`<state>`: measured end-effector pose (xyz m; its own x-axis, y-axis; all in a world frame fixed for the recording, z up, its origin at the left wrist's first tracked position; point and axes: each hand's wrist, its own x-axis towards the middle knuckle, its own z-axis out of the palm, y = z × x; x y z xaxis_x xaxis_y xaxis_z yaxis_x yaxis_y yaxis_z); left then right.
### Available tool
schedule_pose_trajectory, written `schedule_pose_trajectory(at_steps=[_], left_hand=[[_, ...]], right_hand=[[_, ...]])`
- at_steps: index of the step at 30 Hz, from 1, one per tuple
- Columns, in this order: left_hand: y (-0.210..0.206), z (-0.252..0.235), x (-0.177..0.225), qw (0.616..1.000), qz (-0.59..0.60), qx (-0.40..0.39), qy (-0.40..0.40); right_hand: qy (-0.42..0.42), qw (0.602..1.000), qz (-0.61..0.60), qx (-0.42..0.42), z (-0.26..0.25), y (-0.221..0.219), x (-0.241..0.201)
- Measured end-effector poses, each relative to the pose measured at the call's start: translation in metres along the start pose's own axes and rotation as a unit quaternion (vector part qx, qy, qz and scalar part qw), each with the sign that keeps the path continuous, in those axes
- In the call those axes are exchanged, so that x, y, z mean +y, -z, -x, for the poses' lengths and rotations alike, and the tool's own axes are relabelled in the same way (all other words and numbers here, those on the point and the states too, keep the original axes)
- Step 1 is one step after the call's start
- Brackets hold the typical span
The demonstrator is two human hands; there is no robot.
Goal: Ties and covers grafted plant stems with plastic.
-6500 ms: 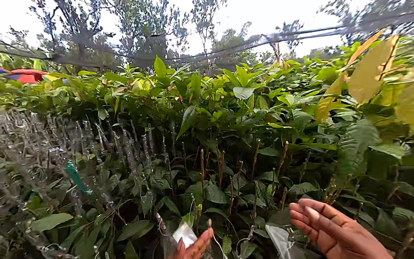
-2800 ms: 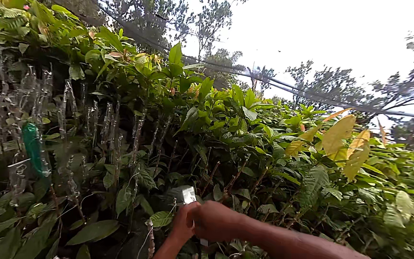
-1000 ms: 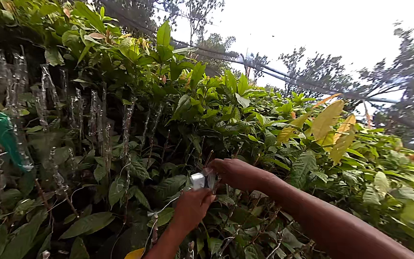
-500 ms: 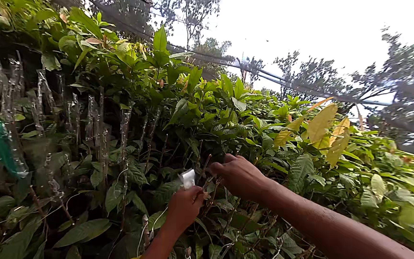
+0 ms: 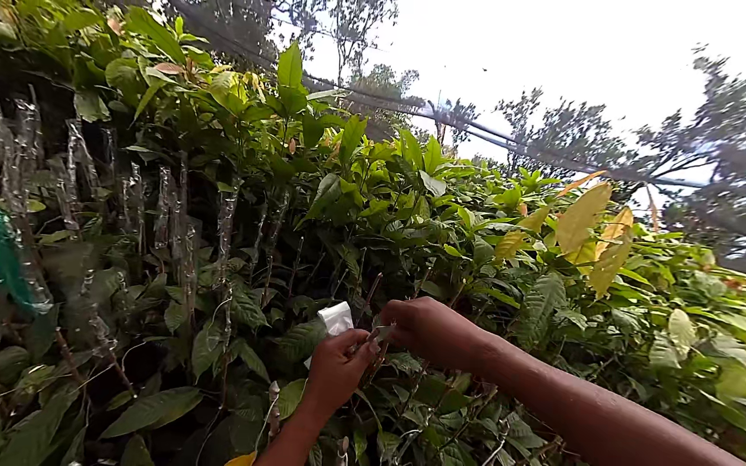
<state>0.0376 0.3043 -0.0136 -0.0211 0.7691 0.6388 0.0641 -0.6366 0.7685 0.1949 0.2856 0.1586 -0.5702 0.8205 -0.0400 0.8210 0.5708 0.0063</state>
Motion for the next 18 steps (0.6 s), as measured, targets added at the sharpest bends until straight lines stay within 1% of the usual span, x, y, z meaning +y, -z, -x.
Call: schedule_pose_trajectory(at_steps=[2,4,5,7,9,10,12,13,14,15,17,18], left_hand=[[0.005,-0.004,0.000,0.999,-0.009,0.031,0.001],[0.010,-0.006,0.001,0.999,0.000,0.046,0.009],[0.009,-0.007,0.003,0.999,0.015,0.046,0.014],[0.000,-0.005,0.007,0.998,0.051,0.032,0.015],[-0.015,0.001,0.007,0.999,0.050,0.004,0.000],[-0.021,0.004,0.007,0.999,0.032,-0.010,-0.008],[-0.022,0.008,0.010,0.999,0.016,-0.050,-0.005],[-0.019,0.007,0.011,0.999,0.024,-0.049,0.003],[-0.012,0.004,0.013,0.999,0.036,-0.030,0.017],[-0.003,-0.002,0.015,0.998,0.057,-0.003,0.032],[0.009,-0.008,0.016,0.995,0.090,0.026,0.044],[0.009,-0.008,0.015,0.995,0.086,0.023,0.041]], right_hand=[[0.006,1.000,-0.024,0.005,0.013,0.007,0.007],[0.038,0.999,-0.026,0.020,0.032,0.012,0.006],[0.057,0.998,-0.021,0.019,0.039,0.013,-0.001],[0.097,0.995,0.008,-0.010,0.044,0.015,-0.025],[0.134,0.988,0.080,-0.016,0.030,0.012,-0.041],[0.131,0.985,0.111,-0.018,0.016,0.012,-0.040],[0.065,0.988,0.138,-0.029,-0.012,0.010,-0.021],[0.020,0.990,0.136,-0.032,-0.019,0.002,-0.007],[-0.011,0.991,0.129,-0.034,-0.018,-0.009,0.001],[-0.019,0.991,0.128,-0.035,-0.010,-0.021,-0.003],[0.026,0.986,0.162,-0.014,0.012,-0.038,-0.033],[0.061,0.981,0.185,0.019,0.017,-0.039,-0.047]])
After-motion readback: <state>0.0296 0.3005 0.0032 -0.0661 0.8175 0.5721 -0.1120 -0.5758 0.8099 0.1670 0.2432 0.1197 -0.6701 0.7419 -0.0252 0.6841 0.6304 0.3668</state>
